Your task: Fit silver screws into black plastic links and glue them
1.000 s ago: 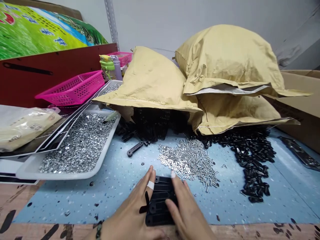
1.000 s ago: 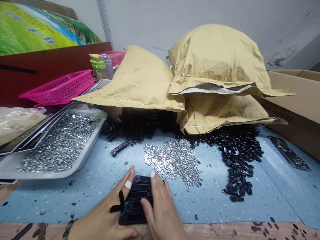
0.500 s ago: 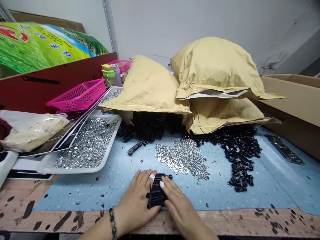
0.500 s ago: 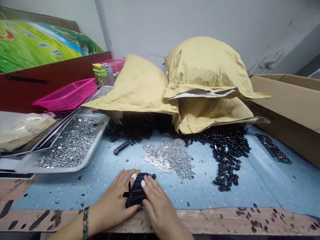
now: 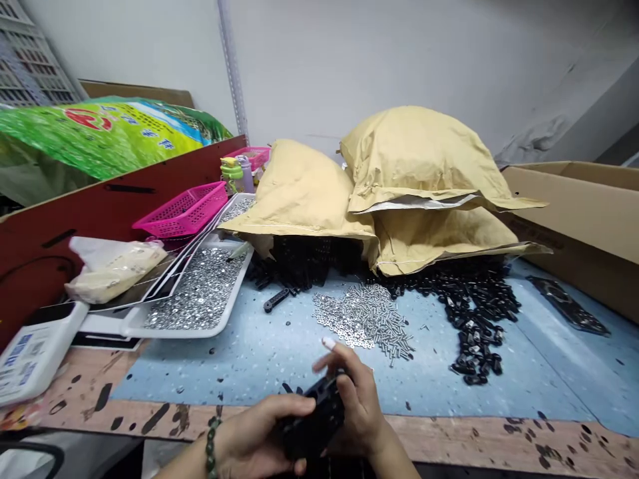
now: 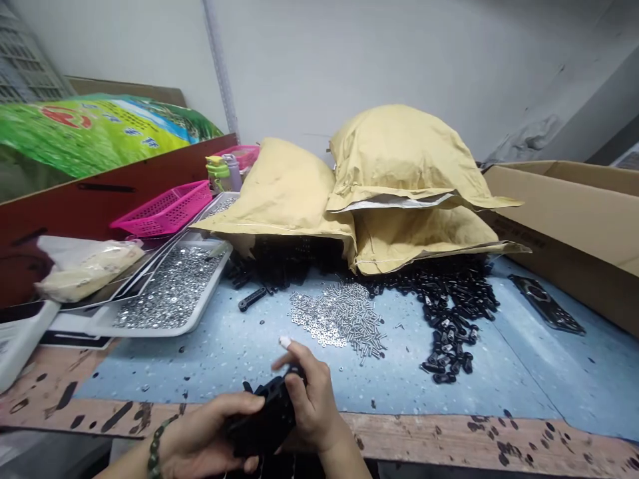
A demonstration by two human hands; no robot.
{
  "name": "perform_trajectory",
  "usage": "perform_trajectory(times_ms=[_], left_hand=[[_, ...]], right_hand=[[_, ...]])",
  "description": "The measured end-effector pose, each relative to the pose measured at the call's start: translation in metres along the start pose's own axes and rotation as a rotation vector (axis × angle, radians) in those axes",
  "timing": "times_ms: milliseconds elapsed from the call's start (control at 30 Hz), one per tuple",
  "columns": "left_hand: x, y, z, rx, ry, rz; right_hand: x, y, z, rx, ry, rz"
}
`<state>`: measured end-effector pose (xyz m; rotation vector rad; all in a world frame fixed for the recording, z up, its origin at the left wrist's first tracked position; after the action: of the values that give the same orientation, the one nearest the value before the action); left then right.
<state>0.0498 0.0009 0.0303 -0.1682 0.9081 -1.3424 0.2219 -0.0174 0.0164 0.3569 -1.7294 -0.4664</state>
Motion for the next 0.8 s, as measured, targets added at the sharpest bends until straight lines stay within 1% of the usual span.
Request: perform_trajectory(times_ms=[67,100,133,167,200,267,300,333,367,433,500,567,633,700,733,800], left_hand=[[0.003,-0.002,-0.003,0.015,-0.129,-0.084],[0.003,-0.004,-0.005,0.019,-0.13,-0.088],[0.002,-0.007,-0.007,-0.004,-0.082,-0.057],[0.0,-0.01,-0.01,-0.074,0.018,0.009],[-0.002,-0.013,-0.013,-0.203,0.17,0.113],[-0.005,-0.016,-0.017,-0.563,0.577,0.377],[-0.005,-0.013,-0.018,-0.724,0.79,0.483],[-0.004,-0.009,-0.018,-0.824,0.992,0.553],[-0.003,-0.002,-0.018,-0.855,1.171,0.587],[-0.001,0.014,-0.019,-0.791,1.432,0.557],[-0.003,0.024,-0.023,-0.724,1.564,0.494],[-0.009,0.022,-0.025,-0.729,1.603,0.484],[-0.018,0.01,-0.022,-0.725,1.613,0.52],[-0.026,-0.006,-0.013,-0.635,1.648,0.555],[-0.029,-0.013,-0.007,-0.561,1.669,0.558],[-0.032,-0.023,0.004,-0.411,1.677,0.544]], right_hand=[[-0.002,0.006,0.01,0.009,-0.122,0.12],[-0.006,0.008,0.013,-0.005,-0.212,0.193],[-0.012,0.008,0.015,-0.024,-0.298,0.258],[-0.018,0.009,0.016,-0.041,-0.372,0.308],[-0.024,0.009,0.016,-0.057,-0.434,0.347],[-0.034,0.01,0.016,-0.08,-0.517,0.391],[-0.038,0.011,0.017,-0.086,-0.543,0.4],[-0.041,0.011,0.017,-0.086,-0.575,0.408],[-0.042,0.012,0.018,-0.083,-0.607,0.414],[-0.043,0.013,0.02,-0.076,-0.67,0.413],[-0.04,0.013,0.019,-0.081,-0.732,0.388],[-0.032,0.014,0.016,-0.094,-0.749,0.277],[-0.016,0.016,0.012,-0.076,-0.651,0.108],[0.007,0.021,0.01,0.019,-0.479,-0.035],[0.019,0.025,0.009,0.102,-0.404,-0.071],[0.041,0.03,0.01,0.291,-0.335,-0.099]])
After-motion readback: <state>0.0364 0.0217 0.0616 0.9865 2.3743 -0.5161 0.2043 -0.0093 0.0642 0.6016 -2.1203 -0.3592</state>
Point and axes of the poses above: each hand's wrist, its own y-axis towards the middle knuckle, its own z-axis out of the palm, x = y × z, the point moved 1 cm from there along y, towards the middle knuckle, and after that the axes turned 7 degrees about -z, right-handed, at the moved point
